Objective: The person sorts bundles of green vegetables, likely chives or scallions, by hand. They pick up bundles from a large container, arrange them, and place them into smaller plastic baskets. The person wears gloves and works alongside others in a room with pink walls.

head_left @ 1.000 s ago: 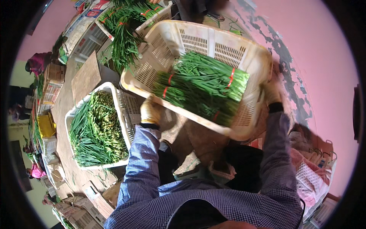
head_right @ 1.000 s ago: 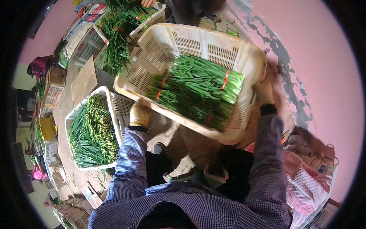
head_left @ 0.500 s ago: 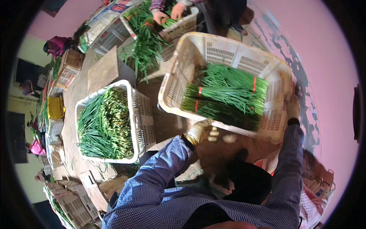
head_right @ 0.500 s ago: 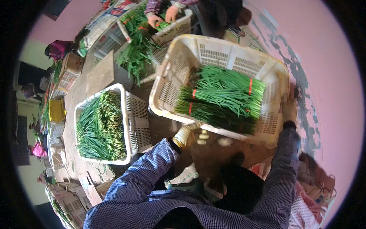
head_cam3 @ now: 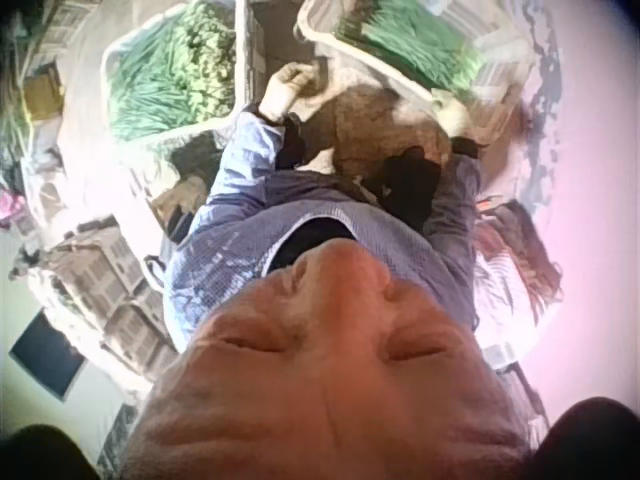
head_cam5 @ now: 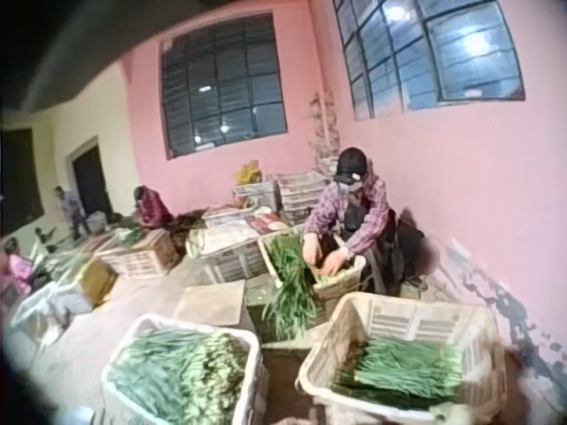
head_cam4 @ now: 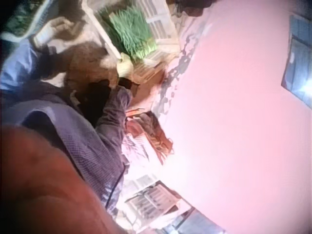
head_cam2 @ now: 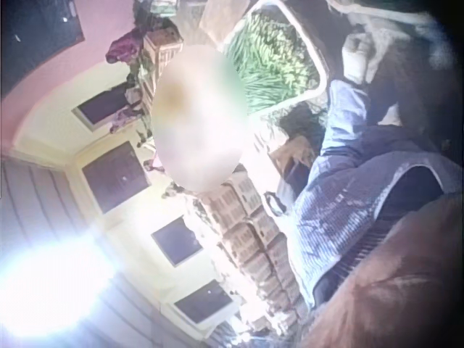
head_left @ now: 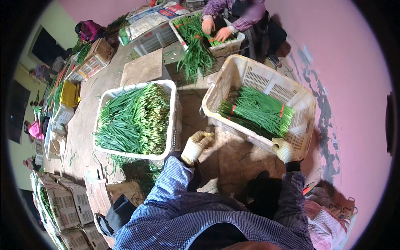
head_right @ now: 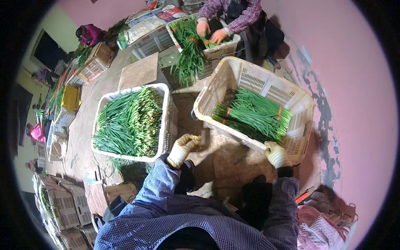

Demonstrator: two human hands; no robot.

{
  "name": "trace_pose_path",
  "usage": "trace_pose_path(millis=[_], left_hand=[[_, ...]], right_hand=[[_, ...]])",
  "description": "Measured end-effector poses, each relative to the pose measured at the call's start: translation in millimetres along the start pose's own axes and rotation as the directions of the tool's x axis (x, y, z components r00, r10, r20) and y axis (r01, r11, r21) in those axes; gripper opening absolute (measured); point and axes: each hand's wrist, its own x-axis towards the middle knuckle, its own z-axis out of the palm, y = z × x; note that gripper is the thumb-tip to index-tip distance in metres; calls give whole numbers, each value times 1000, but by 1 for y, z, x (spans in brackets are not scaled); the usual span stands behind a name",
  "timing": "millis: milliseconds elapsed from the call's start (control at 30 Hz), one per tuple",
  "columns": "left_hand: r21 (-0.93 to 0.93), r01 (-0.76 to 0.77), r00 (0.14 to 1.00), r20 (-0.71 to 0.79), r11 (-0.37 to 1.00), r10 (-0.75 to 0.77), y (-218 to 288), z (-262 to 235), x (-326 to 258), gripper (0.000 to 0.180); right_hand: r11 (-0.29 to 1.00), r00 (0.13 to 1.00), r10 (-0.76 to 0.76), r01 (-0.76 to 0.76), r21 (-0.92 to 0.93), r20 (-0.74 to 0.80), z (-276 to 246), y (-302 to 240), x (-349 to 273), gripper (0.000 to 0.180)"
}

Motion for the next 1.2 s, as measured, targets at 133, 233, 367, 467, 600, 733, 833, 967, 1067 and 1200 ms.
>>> trace_pose_path(millis=[133, 233, 367, 467, 600, 733, 833, 967, 1067, 1200], left_hand=[[-259, 119, 990, -41, 959, -135, 13, -40, -12, 23], [-409, 78, 997, 51, 909, -62, 12, -51, -2, 26], [-417, 122, 991, 108, 901, -84, 14, -46, 5, 25], [-358, 117, 991, 101, 927, -86, 12, -46, 6, 22], [-405, 142, 988, 112, 903, -105, 12, -41, 8, 25], [-407, 159, 986, 118, 899, -121, 8, -53, 4, 24], [-436, 180, 980, 162, 882, -120, 4, -55, 10, 22], [-293, 166, 985, 95, 942, -144, 17, -37, 10, 24], [-298, 168, 982, 129, 940, -135, 15, -41, 11, 23], [-287, 132, 989, 98, 949, -108, 10, -34, 12, 20]], right_hand=[[991, 989, 61, -75, -110, -132, 7, -36, -13, 44], [993, 950, 12, -49, -112, -313, 27, -22, -19, 44], [965, 959, 184, -218, -146, -213, 51, 38, -23, 41], [971, 960, 239, -234, 48, -148, 60, 48, -19, 38], [970, 964, 227, -210, 124, -136, 61, 55, -16, 37], [974, 973, 223, -220, 54, -59, 62, 14, -17, 32], [979, 980, 198, -198, 42, -5, 50, -1, -17, 26], [990, 989, 143, -143, 18, 44, 57, 35, 1, 25], [986, 990, 123, -130, 104, 71, 64, 31, 2, 25], [985, 980, 124, -141, 100, 157, 66, 39, 8, 23]])
